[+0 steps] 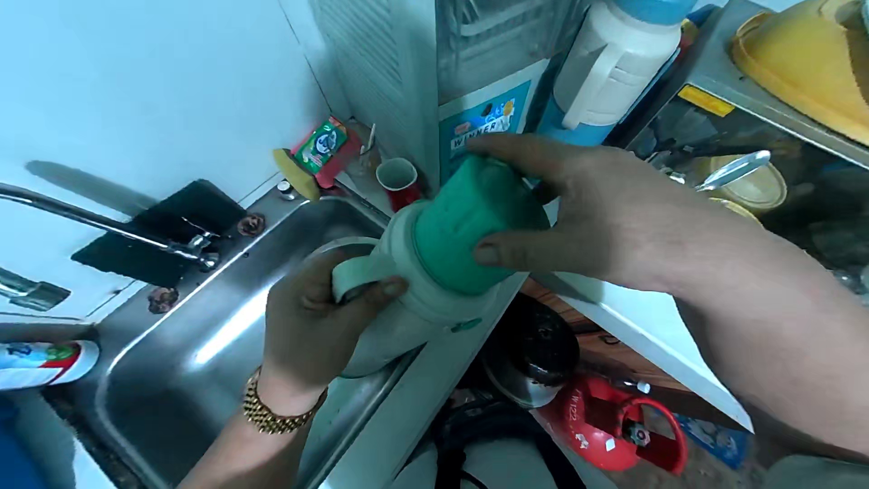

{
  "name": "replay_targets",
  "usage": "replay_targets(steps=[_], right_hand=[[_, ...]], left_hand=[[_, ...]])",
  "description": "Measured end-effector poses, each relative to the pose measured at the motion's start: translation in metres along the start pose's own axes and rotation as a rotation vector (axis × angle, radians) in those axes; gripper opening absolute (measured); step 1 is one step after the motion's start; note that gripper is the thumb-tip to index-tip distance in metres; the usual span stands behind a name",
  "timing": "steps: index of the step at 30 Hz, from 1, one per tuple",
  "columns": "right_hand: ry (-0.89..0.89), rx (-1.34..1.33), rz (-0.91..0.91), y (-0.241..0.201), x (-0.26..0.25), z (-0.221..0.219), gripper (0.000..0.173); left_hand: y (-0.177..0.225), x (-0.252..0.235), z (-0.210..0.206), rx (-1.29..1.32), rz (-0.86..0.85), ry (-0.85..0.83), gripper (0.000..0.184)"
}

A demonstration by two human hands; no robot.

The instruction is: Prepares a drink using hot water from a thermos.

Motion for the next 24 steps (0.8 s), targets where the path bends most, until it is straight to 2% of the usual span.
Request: replay_targets(steps=[2, 4, 9, 14, 18, 19, 20, 22, 24], right_hand=[[-0.061, 0.002, 0.027, -0.006, -0.007, -0.006, 0.076], [-0.100, -0.017, 0.082, -0.013, -0.011, -0.008, 0.076], [-0.074, -0.005, 0.464, -0.025, -0.009, -0.008, 0.073], [-0.116, 0.079, 0.492, -0.031, 0.003, -0.007, 0.069], [-0.088, 0.142, 0.583, -0.029, 0.017, -0.011, 0.052], [-0.088, 0.161, 0.566, -0.026, 0.020, -0.012, 0.056], [-0.108, 0.173, 0.496, -0.022, 0.022, -0.013, 0.068], [-0.140, 0.183, 0.266, -0.014, 0.021, -0.013, 0.095], [-0.108, 0.195, 0.085, -0.008, 0.014, -0.012, 0.098]], left_hand=[[-0.007, 0.007, 0.005, 0.016, 0.007, 0.006, 0.018], [-0.011, 0.009, 0.008, 0.030, 0.001, -0.006, 0.019], [-0.019, 0.003, 0.014, 0.088, -0.028, -0.031, 0.020], [-0.022, -0.004, 0.011, 0.166, -0.056, -0.103, 0.020], [-0.024, -0.006, 0.007, 0.184, -0.042, -0.160, 0.022], [-0.025, -0.005, 0.006, 0.175, -0.030, -0.165, 0.023], [-0.024, -0.005, 0.005, 0.171, -0.018, -0.170, 0.022], [-0.021, -0.005, 0.001, 0.174, -0.010, -0.175, 0.021], [-0.018, -0.004, -0.002, 0.176, -0.001, -0.166, 0.020]])
Point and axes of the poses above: each hand's wrist, its own x-axis away from the middle knuckle, its own z-axis out of the back of the hand, y = z × x, the point moved 6 cm from there along -x, towards the middle knuckle, and after that the axes turned 3 degrees about y, right-handed, at the moved point
